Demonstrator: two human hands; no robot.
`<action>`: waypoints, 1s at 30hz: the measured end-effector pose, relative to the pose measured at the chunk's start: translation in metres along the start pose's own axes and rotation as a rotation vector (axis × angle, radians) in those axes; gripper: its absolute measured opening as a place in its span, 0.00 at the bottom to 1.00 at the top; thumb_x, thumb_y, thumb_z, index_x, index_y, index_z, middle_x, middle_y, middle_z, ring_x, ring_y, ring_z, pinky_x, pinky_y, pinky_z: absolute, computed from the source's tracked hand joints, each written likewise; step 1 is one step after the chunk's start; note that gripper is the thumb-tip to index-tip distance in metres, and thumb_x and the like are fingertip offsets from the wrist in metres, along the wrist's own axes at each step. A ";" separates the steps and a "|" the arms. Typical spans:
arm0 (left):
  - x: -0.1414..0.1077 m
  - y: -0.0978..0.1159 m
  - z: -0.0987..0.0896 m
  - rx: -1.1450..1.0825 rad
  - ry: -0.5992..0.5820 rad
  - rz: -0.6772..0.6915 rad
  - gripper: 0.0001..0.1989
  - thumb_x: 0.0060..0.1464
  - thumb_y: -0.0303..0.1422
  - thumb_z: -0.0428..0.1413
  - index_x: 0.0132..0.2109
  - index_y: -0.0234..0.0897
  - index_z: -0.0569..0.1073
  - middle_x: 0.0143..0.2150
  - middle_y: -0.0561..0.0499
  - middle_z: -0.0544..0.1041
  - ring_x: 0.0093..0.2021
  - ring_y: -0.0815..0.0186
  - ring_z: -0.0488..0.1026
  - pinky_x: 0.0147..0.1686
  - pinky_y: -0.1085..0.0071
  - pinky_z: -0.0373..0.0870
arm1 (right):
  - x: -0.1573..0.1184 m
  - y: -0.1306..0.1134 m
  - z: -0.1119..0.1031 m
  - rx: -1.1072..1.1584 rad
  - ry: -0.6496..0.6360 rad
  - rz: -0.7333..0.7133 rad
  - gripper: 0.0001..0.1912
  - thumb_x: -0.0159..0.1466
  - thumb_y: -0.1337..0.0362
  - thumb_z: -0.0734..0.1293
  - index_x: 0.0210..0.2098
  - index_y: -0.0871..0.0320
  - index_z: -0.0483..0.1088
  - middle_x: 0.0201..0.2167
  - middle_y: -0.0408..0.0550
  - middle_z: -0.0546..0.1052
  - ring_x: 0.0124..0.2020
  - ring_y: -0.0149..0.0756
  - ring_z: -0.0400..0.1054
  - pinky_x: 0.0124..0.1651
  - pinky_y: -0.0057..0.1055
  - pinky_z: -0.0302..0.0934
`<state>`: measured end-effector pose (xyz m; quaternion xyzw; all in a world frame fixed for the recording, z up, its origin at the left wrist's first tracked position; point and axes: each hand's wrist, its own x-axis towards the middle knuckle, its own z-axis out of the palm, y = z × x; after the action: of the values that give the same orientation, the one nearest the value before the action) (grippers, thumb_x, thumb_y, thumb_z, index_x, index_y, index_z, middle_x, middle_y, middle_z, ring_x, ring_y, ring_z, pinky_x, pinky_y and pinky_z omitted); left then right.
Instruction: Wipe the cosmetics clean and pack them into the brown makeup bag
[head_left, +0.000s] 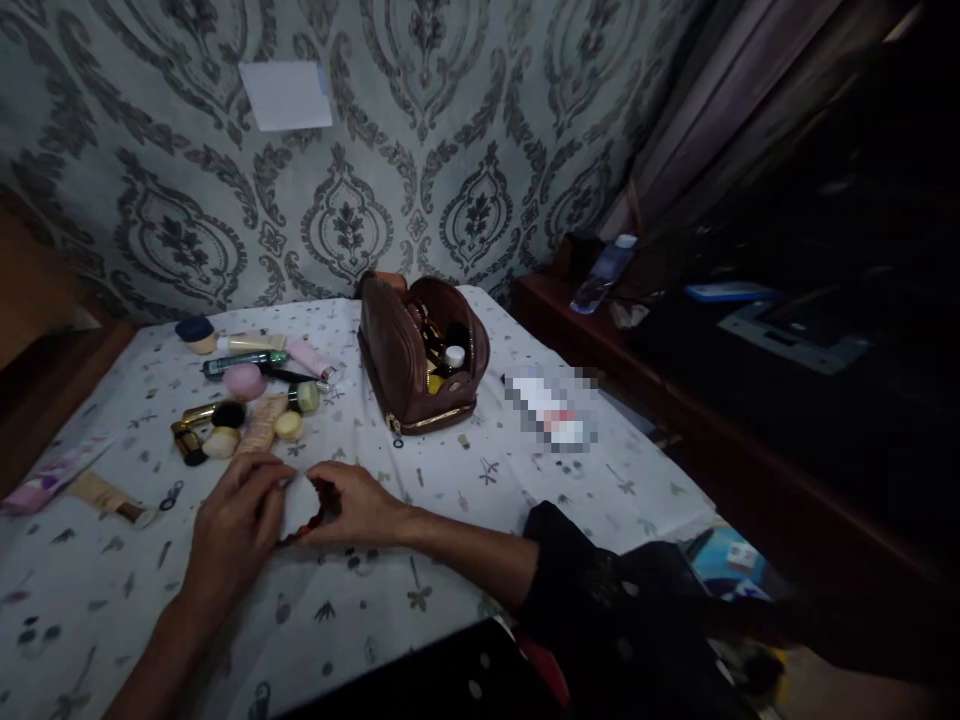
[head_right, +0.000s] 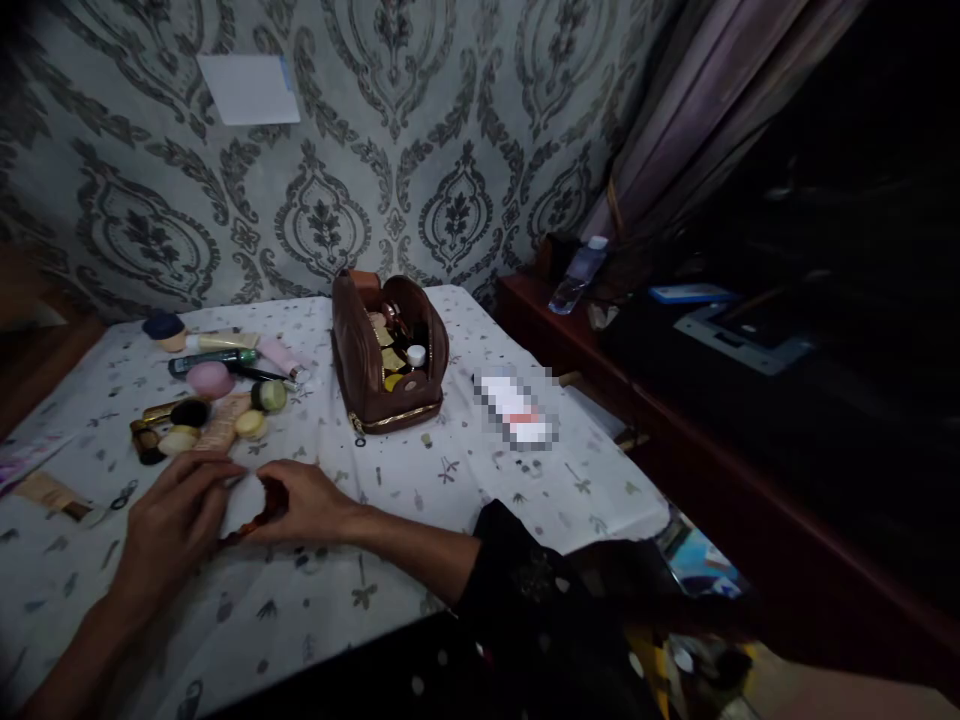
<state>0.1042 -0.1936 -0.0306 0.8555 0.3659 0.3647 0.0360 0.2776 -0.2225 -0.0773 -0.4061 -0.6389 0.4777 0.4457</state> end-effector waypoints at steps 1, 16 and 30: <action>-0.002 0.002 0.001 -0.013 -0.027 0.016 0.10 0.62 0.31 0.48 0.41 0.44 0.74 0.42 0.49 0.74 0.42 0.58 0.76 0.44 0.60 0.75 | 0.001 0.001 -0.001 -0.104 0.010 -0.030 0.27 0.47 0.55 0.79 0.43 0.56 0.70 0.30 0.39 0.71 0.31 0.31 0.65 0.35 0.28 0.62; -0.029 0.004 -0.019 -0.170 -0.451 -0.046 0.34 0.65 0.35 0.51 0.72 0.49 0.44 0.66 0.39 0.57 0.68 0.54 0.58 0.62 0.55 0.65 | 0.003 -0.004 -0.016 -0.305 0.009 -0.113 0.20 0.52 0.60 0.77 0.43 0.58 0.74 0.33 0.45 0.72 0.34 0.36 0.65 0.39 0.32 0.60; -0.006 0.013 0.003 0.130 -0.342 -0.192 0.10 0.65 0.40 0.51 0.44 0.38 0.70 0.42 0.46 0.70 0.43 0.58 0.71 0.42 0.66 0.70 | 0.001 0.001 -0.019 -0.203 0.027 -0.066 0.22 0.51 0.56 0.77 0.43 0.56 0.74 0.34 0.45 0.75 0.32 0.35 0.68 0.37 0.31 0.63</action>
<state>0.1110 -0.2067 -0.0322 0.8667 0.4570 0.1845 0.0771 0.2956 -0.2163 -0.0752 -0.4344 -0.6911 0.3901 0.4261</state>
